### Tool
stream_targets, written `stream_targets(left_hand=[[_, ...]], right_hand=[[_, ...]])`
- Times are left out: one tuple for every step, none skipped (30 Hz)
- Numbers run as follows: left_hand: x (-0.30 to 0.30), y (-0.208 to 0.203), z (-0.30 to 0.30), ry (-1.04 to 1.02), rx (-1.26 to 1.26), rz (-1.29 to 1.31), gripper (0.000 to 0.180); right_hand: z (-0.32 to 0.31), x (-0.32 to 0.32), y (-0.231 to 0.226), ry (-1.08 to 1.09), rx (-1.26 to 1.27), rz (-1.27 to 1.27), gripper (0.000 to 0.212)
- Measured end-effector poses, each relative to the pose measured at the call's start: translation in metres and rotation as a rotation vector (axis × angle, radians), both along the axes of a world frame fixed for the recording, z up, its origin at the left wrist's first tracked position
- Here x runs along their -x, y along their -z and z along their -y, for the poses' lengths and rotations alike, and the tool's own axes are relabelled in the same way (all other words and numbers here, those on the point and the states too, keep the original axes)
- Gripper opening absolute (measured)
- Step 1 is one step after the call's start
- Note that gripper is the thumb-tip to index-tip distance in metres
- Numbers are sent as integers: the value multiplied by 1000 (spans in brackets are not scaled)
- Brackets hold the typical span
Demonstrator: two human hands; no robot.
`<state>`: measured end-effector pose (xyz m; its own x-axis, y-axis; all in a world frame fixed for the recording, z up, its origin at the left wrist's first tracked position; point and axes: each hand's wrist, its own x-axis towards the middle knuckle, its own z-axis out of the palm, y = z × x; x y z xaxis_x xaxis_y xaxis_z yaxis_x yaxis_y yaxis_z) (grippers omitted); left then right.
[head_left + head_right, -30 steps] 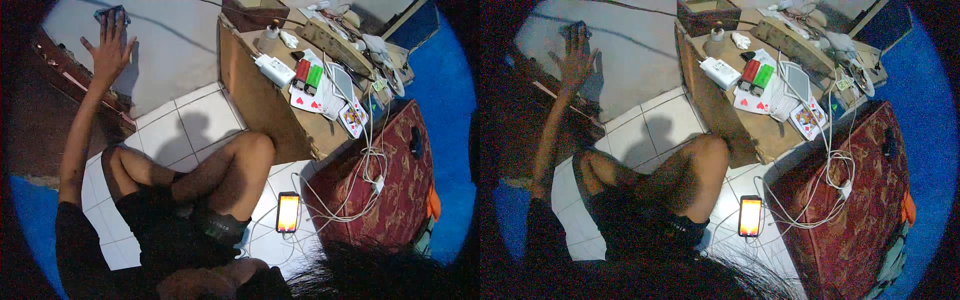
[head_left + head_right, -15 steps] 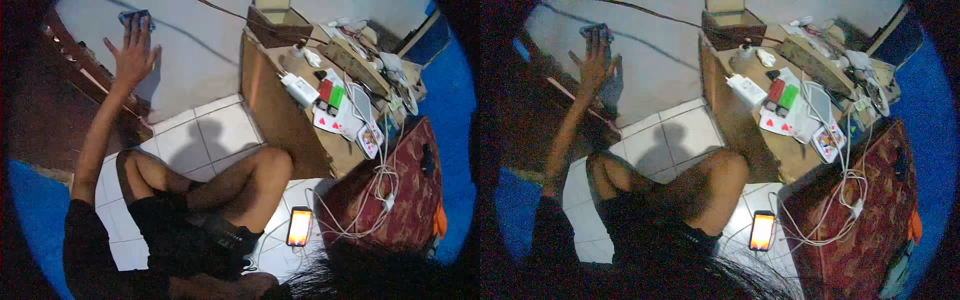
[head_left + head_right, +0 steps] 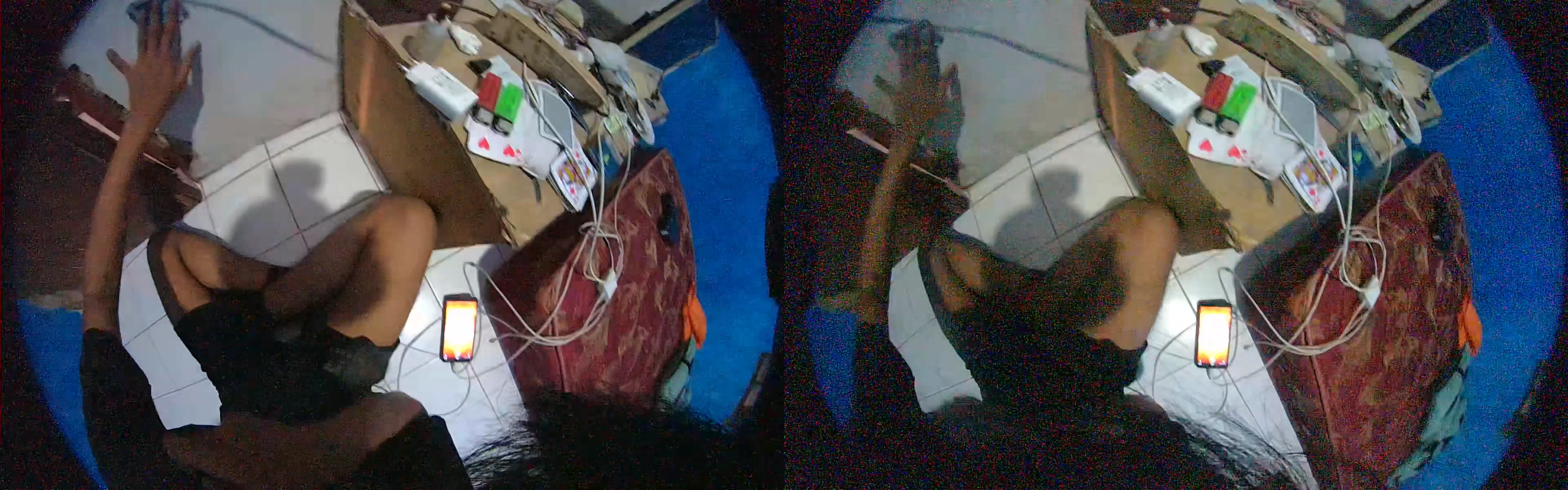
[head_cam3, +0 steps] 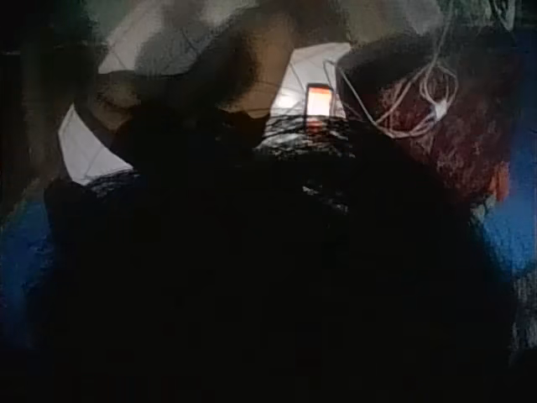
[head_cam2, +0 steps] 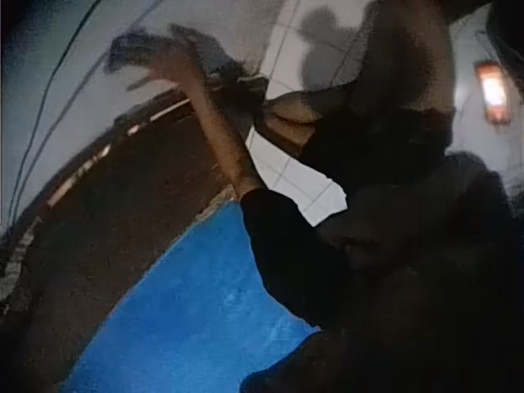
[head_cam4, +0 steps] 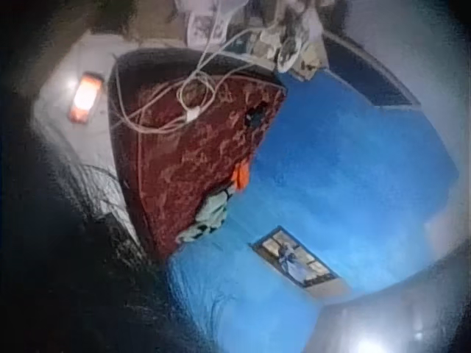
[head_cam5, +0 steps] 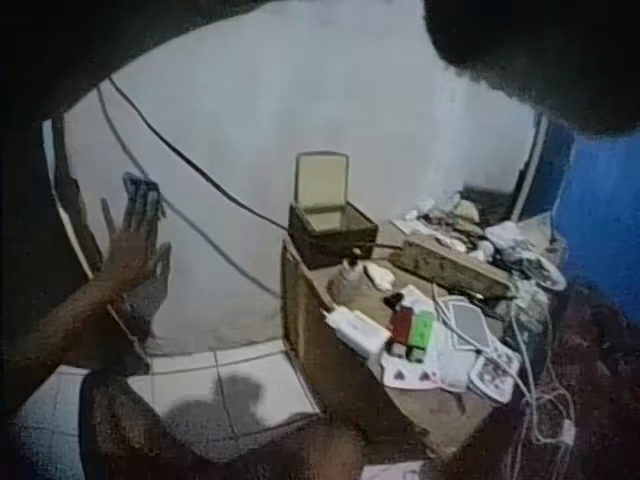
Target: The person sands a wall by hand using sandpaper.
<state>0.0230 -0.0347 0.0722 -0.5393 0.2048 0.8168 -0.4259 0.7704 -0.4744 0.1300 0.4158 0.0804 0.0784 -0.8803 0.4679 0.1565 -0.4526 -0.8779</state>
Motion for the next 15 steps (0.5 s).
stream_targets(left_hand=[[4, 4, -1, 65, -10, -15, 90], [11, 12, -3, 135, -20, -34, 87], [1, 27, 5, 128, -20, -26, 87], [-11, 49, 9, 116, -25, 0, 84], [-19, 64, 14, 103, -25, 17, 81], [-32, 70, 20, 101, -17, 21, 81], [-41, 77, 21, 51, -12, 110, 81], [-39, 80, 17, 11, -7, 187, 82], [-9, 67, -14, 59, -18, 164, 82], [22, 38, -57, -445, -84, 337, 82], [24, 15, -72, -995, -127, 526, 83], [10, -3, -32, -1021, -117, 527, 83], [-29, -23, 45, -428, 1, 280, 83], [-34, -27, 57, -108, 26, 133, 83], [-22, -31, 49, 236, 83, 17, 83]], right_hand=[[7, 8, -7, 38, -14, -28, 25], [17, 20, -10, 102, -43, -52, 24], [32, 27, -4, 158, -99, -7, 24], [51, 30, 13, 212, -173, 110, 24], [73, 28, 52, 262, -245, 273, 22], [93, 28, 90, 324, -302, 445, 21], [109, 41, 141, 551, -523, 99, 22], [115, 48, 181, 683, -624, -85, 22], [110, 68, 218, 831, -749, -277, 23], [96, 77, 251, 943, -793, -698, 24], [96, 71, 261, 959, -804, -906, 24], [105, 56, 264, 963, -781, -1107, 25], [130, 25, 249, 802, -686, -832, 25], [138, 17, 248, 734, -651, -705, 25], [140, 19, 255, 686, -639, -588, 25]])
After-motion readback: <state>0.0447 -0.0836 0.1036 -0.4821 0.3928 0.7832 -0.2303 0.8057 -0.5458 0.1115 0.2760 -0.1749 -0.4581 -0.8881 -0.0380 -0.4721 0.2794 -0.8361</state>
